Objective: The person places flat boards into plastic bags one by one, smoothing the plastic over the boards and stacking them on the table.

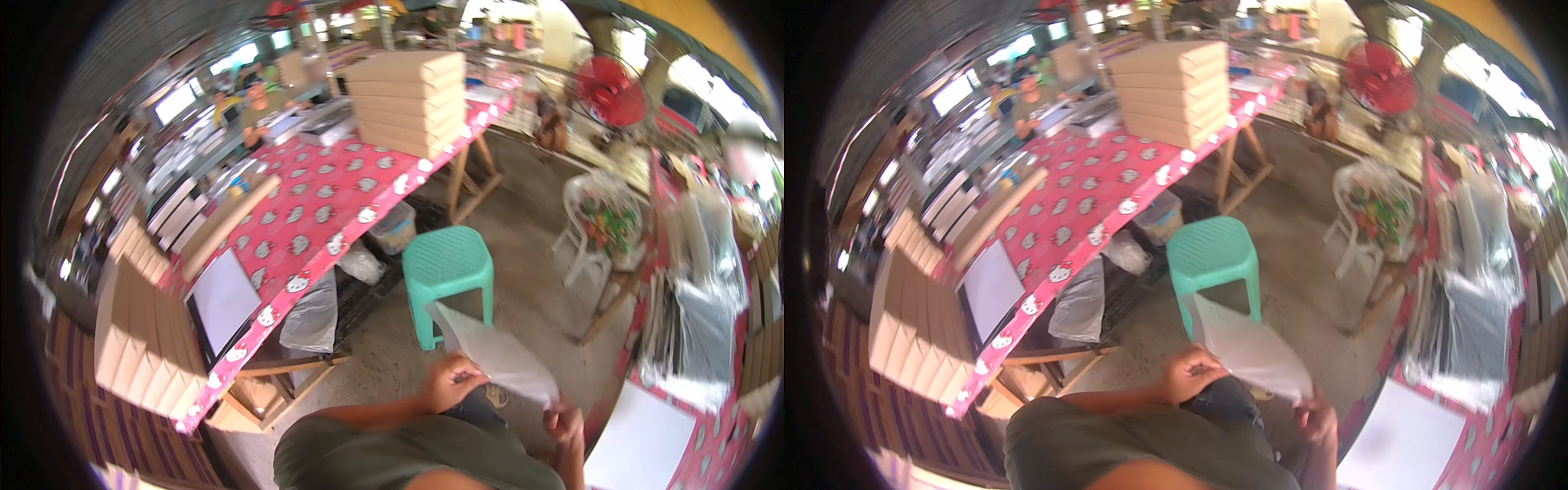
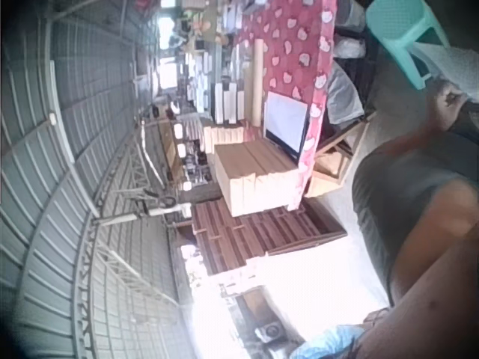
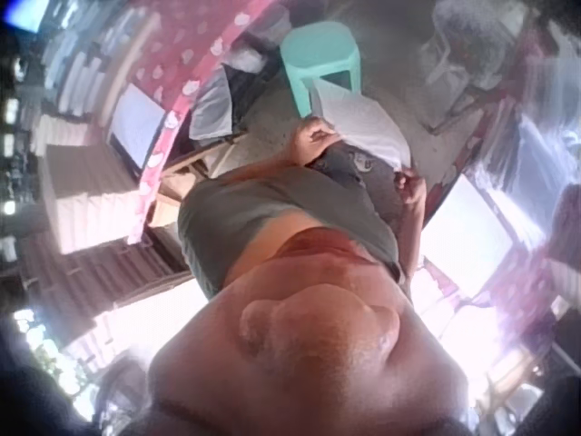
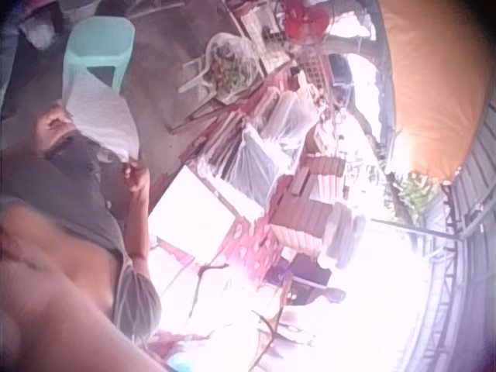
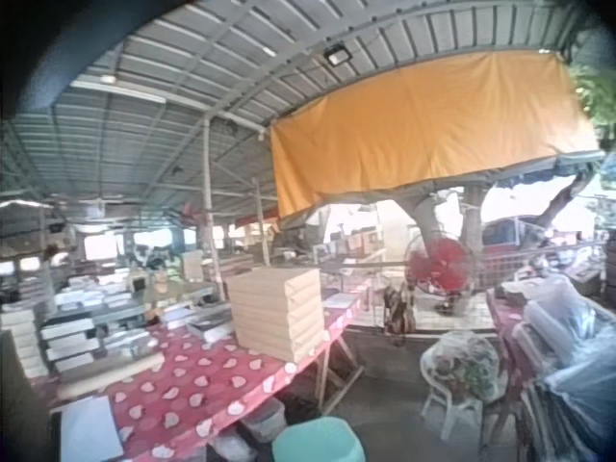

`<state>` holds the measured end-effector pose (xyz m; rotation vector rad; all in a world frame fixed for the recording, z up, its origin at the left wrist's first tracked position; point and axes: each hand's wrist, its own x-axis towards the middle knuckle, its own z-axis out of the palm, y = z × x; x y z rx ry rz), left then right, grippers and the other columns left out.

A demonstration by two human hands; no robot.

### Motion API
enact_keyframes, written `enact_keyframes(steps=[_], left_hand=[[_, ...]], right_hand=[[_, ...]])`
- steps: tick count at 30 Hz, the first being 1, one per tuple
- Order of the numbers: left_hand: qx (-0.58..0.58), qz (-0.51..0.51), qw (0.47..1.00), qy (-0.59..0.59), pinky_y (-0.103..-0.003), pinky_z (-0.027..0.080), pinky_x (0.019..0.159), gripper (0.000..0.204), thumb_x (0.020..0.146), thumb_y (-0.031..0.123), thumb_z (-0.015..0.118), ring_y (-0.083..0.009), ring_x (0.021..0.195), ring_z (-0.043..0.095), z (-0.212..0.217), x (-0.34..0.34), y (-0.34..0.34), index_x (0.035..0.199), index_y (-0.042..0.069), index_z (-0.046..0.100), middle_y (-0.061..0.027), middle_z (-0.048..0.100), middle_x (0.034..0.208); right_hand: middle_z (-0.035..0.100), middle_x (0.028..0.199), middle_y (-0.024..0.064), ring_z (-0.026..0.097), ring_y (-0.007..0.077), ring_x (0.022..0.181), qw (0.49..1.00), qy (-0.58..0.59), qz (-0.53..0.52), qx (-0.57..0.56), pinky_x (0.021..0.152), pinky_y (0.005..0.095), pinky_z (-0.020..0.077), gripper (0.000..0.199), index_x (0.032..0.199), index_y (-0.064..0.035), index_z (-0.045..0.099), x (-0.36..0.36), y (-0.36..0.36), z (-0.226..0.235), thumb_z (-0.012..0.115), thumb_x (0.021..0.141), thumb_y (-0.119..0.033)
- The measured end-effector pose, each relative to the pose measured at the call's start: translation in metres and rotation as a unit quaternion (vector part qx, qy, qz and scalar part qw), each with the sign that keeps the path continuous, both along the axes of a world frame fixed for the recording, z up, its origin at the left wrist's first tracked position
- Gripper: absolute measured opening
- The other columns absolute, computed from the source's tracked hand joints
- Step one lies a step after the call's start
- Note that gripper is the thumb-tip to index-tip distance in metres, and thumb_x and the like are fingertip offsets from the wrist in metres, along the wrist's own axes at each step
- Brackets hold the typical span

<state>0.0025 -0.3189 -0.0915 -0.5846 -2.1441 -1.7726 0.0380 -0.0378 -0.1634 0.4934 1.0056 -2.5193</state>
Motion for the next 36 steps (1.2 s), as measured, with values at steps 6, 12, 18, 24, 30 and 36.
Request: enact_keyframes(steps=[6,12,18,24,30,36], left_hand=[[0.023,0.005,1.000,0.018,-0.021,0.045,0.056,0.016,0.070,-0.005,0.066,-0.0108,0.070,0.055,-0.008,-0.008,0.004,0.078,0.000,0.054,-0.0105,0.055,0.090],[0.129,-0.046,0.991,-0.004,-0.024,0.048,0.067,0.034,0.072,-0.007,0.062,-0.0137,0.083,0.053,0.013,-0.051,0.073,0.101,0.000,0.046,-0.0111,0.041,0.116],[0.142,-0.192,0.962,-0.135,-0.030,0.046,0.079,0.059,0.074,-0.002,0.062,-0.0180,0.094,0.052,0.015,-0.085,0.117,0.124,0.005,0.032,-0.0086,0.038,0.119],[0.082,-0.249,0.944,-0.202,-0.028,0.048,0.077,0.044,0.075,0.007,0.065,-0.0147,0.089,0.055,-0.017,-0.071,0.117,0.113,0.002,0.043,-0.0101,0.045,0.113],[0.028,-0.267,0.937,-0.223,-0.029,0.046,0.082,0.048,0.080,0.009,0.060,-0.0155,0.094,0.054,-0.030,-0.064,0.103,0.121,0.004,0.034,-0.0073,0.045,0.112],[0.002,-0.212,0.950,-0.227,-0.029,0.047,0.081,0.048,0.081,0.009,0.058,-0.0154,0.092,0.055,-0.034,-0.063,0.075,0.121,0.002,0.032,-0.0081,0.047,0.110]], right_hand=[[0.055,0.080,0.0151,0.054,0.0185,0.047,0.981,0.149,-0.096,0.078,0.035,0.0239,0.0392,0.069,0.133,-0.0052,0.017,-0.025,0.015,0.070,0.048,0.072,0.003],[0.054,0.075,0.0111,0.055,0.0209,0.054,0.927,0.241,-0.265,0.111,0.045,0.0273,0.0418,0.074,0.136,-0.0191,0.012,0.006,0.048,0.096,0.050,0.076,0.002],[0.049,0.070,0.0085,0.050,0.0182,0.052,0.810,0.259,-0.493,0.186,0.047,0.0277,0.0415,0.072,0.134,-0.0251,0.007,0.016,0.100,0.104,0.048,0.080,0.000],[0.056,0.083,0.0092,0.046,0.0086,0.054,0.678,0.220,-0.629,0.312,0.045,0.0188,0.0383,0.064,0.131,-0.0141,0.013,-0.011,0.194,0.066,0.051,0.081,0.000],[0.058,0.094,0.0193,0.055,0.0170,0.061,0.681,0.140,-0.665,0.273,0.048,0.0242,0.0432,0.066,0.127,-0.0117,0.015,-0.055,0.290,-0.011,0.053,0.076,0.004],[0.061,0.077,0.0149,0.059,0.0164,0.058,0.806,0.057,-0.529,0.261,0.048,0.0212,0.0477,0.019,0.082,0.0040,0.053,-0.064,0.294,-0.007,0.058,0.080,-0.014]])
